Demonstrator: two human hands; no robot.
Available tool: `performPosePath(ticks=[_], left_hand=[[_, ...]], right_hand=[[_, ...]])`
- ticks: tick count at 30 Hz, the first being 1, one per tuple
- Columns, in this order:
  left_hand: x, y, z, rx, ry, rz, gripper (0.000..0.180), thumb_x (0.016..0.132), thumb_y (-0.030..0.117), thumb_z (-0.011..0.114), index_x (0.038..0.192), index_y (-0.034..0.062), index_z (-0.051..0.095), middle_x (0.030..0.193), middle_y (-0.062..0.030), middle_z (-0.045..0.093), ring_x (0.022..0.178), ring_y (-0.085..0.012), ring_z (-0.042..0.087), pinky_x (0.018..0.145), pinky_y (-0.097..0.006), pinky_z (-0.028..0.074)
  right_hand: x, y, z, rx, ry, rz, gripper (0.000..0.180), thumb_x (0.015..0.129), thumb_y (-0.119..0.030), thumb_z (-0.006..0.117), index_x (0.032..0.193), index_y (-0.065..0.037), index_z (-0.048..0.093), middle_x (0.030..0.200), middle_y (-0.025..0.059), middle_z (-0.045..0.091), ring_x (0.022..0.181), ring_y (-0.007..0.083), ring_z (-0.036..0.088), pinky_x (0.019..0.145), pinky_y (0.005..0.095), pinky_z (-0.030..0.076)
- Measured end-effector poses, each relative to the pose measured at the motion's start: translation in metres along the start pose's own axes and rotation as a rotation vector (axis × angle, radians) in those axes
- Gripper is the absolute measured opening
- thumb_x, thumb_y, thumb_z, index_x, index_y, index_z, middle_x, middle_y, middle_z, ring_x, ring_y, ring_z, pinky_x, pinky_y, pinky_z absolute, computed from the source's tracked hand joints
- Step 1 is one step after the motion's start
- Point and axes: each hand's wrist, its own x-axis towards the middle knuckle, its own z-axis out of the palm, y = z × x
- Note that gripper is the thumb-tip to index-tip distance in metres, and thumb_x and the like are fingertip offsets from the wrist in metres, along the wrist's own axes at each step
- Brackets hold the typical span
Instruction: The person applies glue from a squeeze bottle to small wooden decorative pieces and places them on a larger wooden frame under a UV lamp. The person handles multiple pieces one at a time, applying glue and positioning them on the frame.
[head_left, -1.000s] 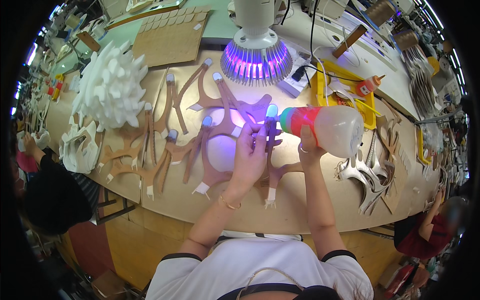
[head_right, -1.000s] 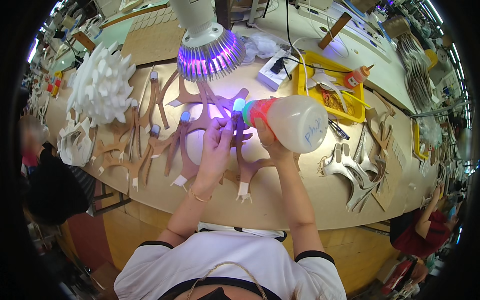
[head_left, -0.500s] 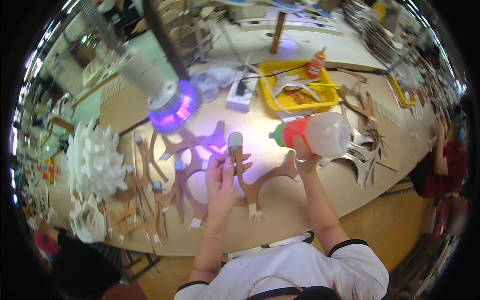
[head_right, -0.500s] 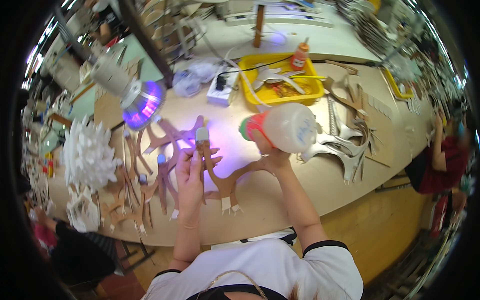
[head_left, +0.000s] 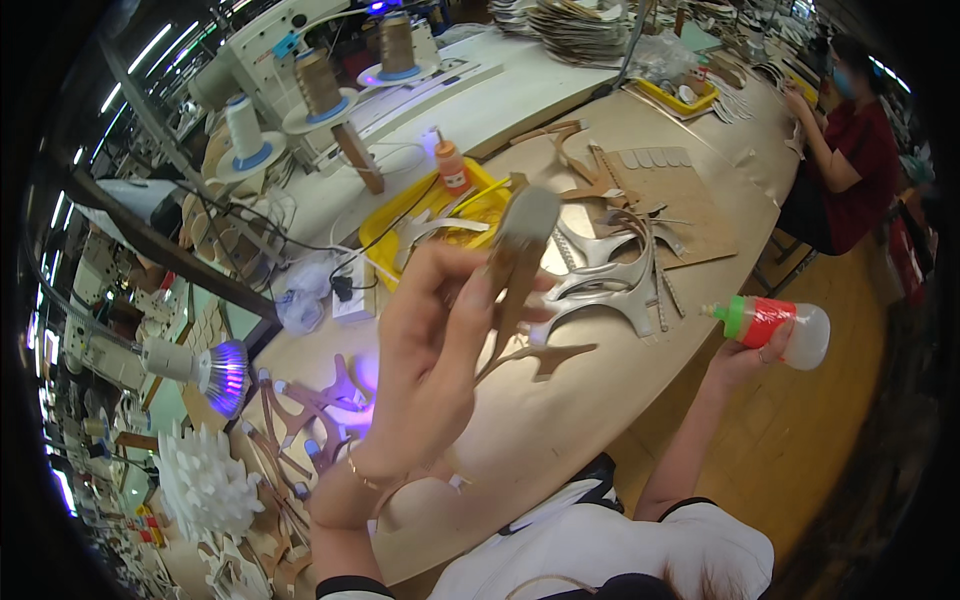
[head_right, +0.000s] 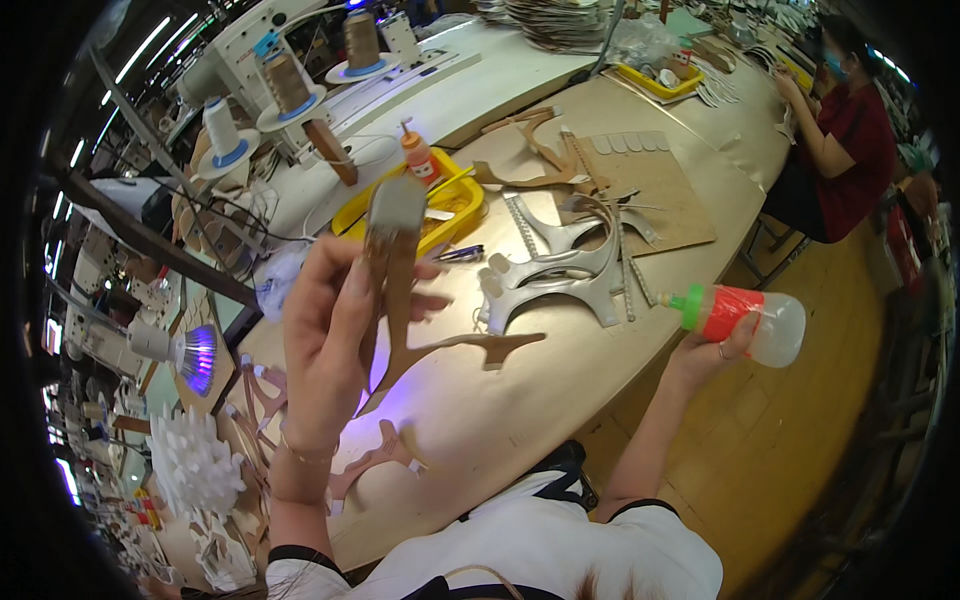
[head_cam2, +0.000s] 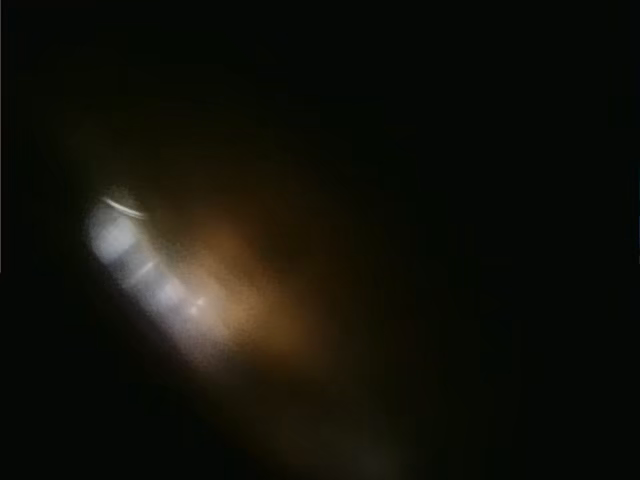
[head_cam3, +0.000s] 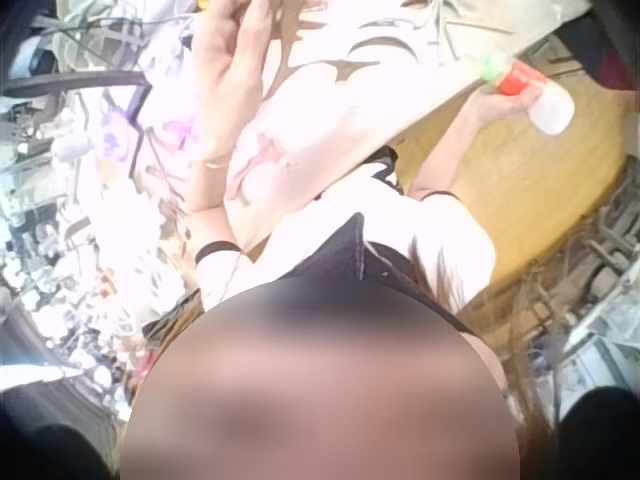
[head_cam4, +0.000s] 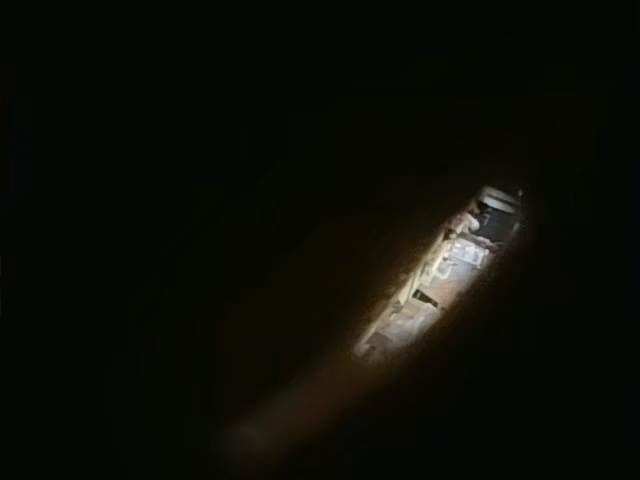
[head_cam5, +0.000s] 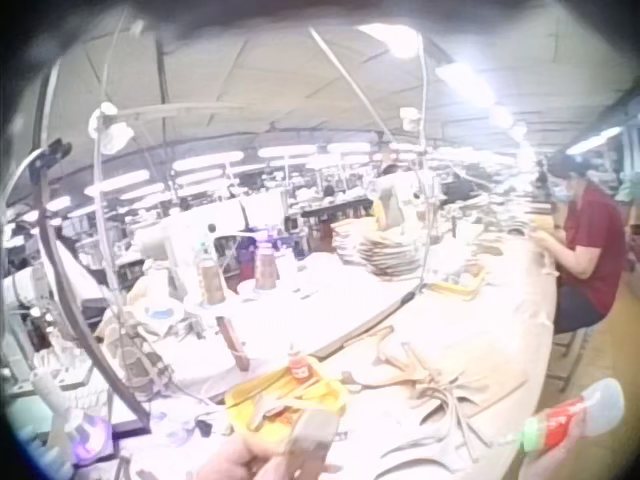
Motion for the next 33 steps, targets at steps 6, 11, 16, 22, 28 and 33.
performPosePath(ticks=[6, 11, 16, 22, 28, 33], left_hand=[[0.121, -0.034, 0.099, -0.128, -0.192, 0.042, 0.027, 0.102, 0.026, 0.040, 0.111, 0.0010, 0.045, 0.104, -0.0123, 0.066, 0.084, -0.0167, 0.067, 0.070, -0.029, 0.052], [0.199, -0.099, 0.187, -0.282, -0.124, -0.190, 0.025, 0.103, 0.025, 0.036, 0.110, 0.0018, 0.042, 0.101, -0.0112, 0.067, 0.078, -0.0177, 0.068, 0.063, -0.030, 0.051], [0.241, -0.176, 0.244, -0.225, -0.165, -0.222, 0.023, 0.102, 0.022, 0.038, 0.111, 0.0023, 0.046, 0.106, -0.0114, 0.066, 0.083, -0.0203, 0.068, 0.069, -0.032, 0.052], [0.302, -0.240, 0.232, 0.198, -0.181, -0.113, 0.029, 0.100, 0.022, 0.043, 0.118, 0.0007, 0.048, 0.111, -0.0169, 0.064, 0.100, -0.0241, 0.064, 0.079, -0.034, 0.051], [0.311, -0.255, 0.176, 0.814, -0.170, 0.158, 0.046, 0.092, 0.031, 0.055, 0.126, 0.0003, 0.053, 0.124, -0.0241, 0.055, 0.116, -0.0353, 0.054, 0.096, -0.038, 0.043], [0.222, -0.230, 0.105, 0.815, -0.372, 0.073, 0.036, 0.087, 0.026, 0.062, 0.113, 0.0019, 0.059, 0.116, -0.0193, 0.058, 0.106, -0.0337, 0.057, 0.088, -0.041, 0.045]], right_hand=[[0.032, 0.000, -0.051, -0.043, 0.262, -0.071, 0.056, 0.086, -0.042, 0.063, 0.122, -0.003, 0.045, 0.107, 0.0106, 0.055, 0.093, 0.0198, 0.060, 0.080, 0.0355, 0.055], [0.051, -0.007, -0.092, -0.059, 0.330, -0.052, 0.060, 0.086, -0.041, 0.064, 0.126, -0.001, 0.043, 0.109, 0.0119, 0.054, 0.097, 0.0220, 0.059, 0.082, 0.0370, 0.055], [0.069, -0.009, -0.121, -0.083, 0.417, -0.115, 0.057, 0.086, -0.039, 0.063, 0.125, -0.002, 0.044, 0.110, 0.0119, 0.054, 0.097, 0.0219, 0.059, 0.082, 0.0377, 0.055], [0.070, -0.002, -0.129, -0.086, 0.463, -0.105, 0.056, 0.089, -0.038, 0.061, 0.124, 0.002, 0.043, 0.109, 0.0135, 0.053, 0.098, 0.0233, 0.057, 0.088, 0.0387, 0.051], [0.064, 0.010, -0.121, -0.127, 0.403, -0.030, 0.059, 0.089, -0.039, 0.059, 0.129, -0.001, 0.040, 0.114, 0.0139, 0.050, 0.101, 0.0236, 0.056, 0.087, 0.0396, 0.052], [0.058, 0.016, -0.117, -0.158, 0.378, 0.025, 0.062, 0.088, -0.040, 0.060, 0.131, -0.002, 0.038, 0.115, 0.0136, 0.050, 0.101, 0.0245, 0.057, 0.086, 0.0412, 0.053]])
